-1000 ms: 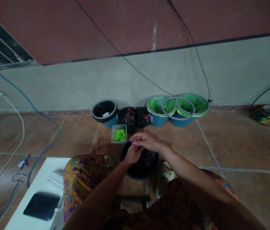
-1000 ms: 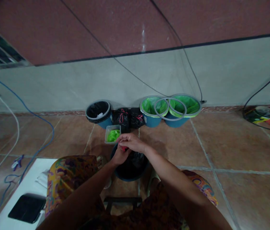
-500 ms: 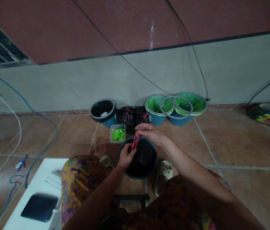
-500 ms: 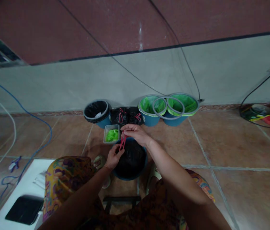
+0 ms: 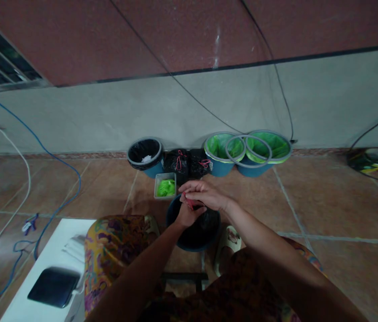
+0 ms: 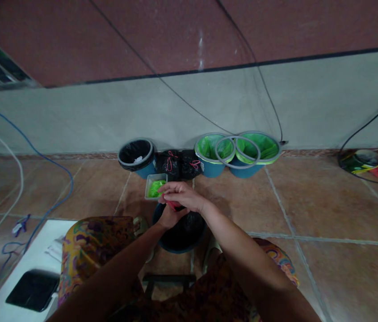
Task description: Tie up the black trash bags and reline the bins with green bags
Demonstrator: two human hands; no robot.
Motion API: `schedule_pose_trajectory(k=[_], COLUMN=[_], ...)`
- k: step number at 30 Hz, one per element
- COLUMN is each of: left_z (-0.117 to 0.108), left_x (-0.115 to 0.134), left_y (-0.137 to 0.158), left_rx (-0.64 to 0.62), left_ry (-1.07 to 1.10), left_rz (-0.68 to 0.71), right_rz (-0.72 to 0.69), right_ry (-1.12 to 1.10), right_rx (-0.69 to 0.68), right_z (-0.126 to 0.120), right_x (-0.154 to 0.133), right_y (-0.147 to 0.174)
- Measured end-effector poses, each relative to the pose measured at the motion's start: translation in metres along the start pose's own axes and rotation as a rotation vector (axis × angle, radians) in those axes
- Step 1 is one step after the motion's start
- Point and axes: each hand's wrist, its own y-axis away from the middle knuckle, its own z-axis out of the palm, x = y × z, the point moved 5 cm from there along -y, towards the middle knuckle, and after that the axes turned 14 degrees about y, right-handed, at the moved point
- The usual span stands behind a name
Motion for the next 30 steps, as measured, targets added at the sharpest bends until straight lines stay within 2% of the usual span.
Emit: schedule_pose_trajectory(k=[4,7,10,14,18,21,26,30], left_z=[0.002,-0.008,-0.015,-0.019,-0.029,-0.032,-0.024,-0.028], left_x=[-0.023,-0.041,-0.048,-0.037,-0.013,0.001,0.015,0.014], left_y=[0.011,0.019,0.021,0.021,0.031,0.036,0.027,0.025], left_rx=[-0.017,0.02,0.03,0.017,0.16,0.229,0.22,0.27], left_ry=[-0.09,-0.181,-0.218,-0.214,-0.242,-0.286,-0.381,-0.352], left_rz=[-0.132,-0.246,-0.275,-0.193,-0.065,-0.067,-0.133,-0.153], right_rz=[0.012,-0.01,-0.041,-0.056,-0.076,-0.091,-0.094,-0.063], right_ry=[-0.053,-0.084,-0.087,-0.013,0.061,0.101,0.172,0.236], right_rx=[0.011,0.07,0.099,0.096,0.083,0.07,0.055,0.157], right_z=[-0.002,-0.01,-0.014,-0.017,-0.021,-0.02,-0.014,-0.026], right_x=[-0.004,-0.011,-0.016,-0.016,-0.013,-0.012,-0.013,-0.008], right_y=[0.003,0.006,0.008,0.007,0.005,0.004,0.002,0.002])
